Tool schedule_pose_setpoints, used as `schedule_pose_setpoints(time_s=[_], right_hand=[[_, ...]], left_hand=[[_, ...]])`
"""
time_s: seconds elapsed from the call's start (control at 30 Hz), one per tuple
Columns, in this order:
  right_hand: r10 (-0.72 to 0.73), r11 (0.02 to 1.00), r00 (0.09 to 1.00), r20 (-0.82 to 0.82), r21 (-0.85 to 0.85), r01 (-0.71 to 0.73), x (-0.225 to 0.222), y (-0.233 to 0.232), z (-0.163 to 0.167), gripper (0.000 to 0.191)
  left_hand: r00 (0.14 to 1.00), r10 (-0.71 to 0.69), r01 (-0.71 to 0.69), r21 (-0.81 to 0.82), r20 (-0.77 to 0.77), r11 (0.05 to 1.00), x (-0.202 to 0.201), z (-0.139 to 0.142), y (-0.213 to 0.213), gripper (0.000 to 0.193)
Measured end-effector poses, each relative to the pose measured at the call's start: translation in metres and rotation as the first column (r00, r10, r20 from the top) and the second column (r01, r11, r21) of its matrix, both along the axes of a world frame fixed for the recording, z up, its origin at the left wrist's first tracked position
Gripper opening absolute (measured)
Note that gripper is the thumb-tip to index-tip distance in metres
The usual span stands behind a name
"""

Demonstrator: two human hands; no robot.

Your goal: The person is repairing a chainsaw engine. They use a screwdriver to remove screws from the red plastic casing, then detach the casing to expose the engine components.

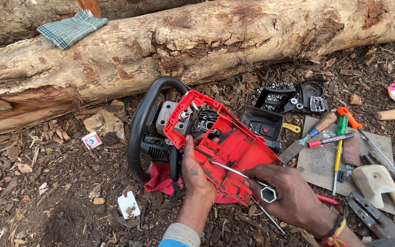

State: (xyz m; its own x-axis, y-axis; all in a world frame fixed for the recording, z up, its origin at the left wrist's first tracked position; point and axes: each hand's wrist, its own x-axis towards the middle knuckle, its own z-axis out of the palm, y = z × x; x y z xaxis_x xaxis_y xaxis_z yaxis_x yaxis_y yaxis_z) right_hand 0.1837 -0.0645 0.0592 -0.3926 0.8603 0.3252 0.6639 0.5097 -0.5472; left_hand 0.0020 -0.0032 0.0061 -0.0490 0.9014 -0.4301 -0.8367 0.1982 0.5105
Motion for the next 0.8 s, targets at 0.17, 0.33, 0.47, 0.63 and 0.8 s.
schedule_pose_setpoints(time_s=[0.17,0.33,0.47,0.63,0.8], right_hand=[[0.015,0.994,1.000,0.016,-0.108,-0.013,0.013,0.004,0.007,0.017],[0.016,0.992,1.000,0.014,-0.126,-0.015,0.009,0.002,0.004,0.021],[0.080,0.996,0.997,0.010,-0.032,-0.079,0.005,0.002,0.000,0.020],[0.024,0.987,0.998,0.055,-0.158,-0.015,0.015,0.006,0.004,0.024],[0.044,0.997,0.990,0.136,-0.076,-0.034,0.012,0.007,0.000,0.025]], left_hand=[[1.000,0.013,-0.013,-0.034,0.008,0.999,0.000,0.002,-0.002,0.046],[1.000,0.010,-0.010,-0.003,0.003,1.000,0.000,0.001,0.000,0.048],[1.000,0.012,-0.011,-0.048,0.027,0.999,0.000,0.000,-0.001,0.046],[1.000,0.001,-0.001,-0.004,-0.021,1.000,-0.001,0.000,0.001,0.050],[1.000,0.006,-0.005,-0.052,0.021,0.999,0.000,-0.001,0.000,0.046]])
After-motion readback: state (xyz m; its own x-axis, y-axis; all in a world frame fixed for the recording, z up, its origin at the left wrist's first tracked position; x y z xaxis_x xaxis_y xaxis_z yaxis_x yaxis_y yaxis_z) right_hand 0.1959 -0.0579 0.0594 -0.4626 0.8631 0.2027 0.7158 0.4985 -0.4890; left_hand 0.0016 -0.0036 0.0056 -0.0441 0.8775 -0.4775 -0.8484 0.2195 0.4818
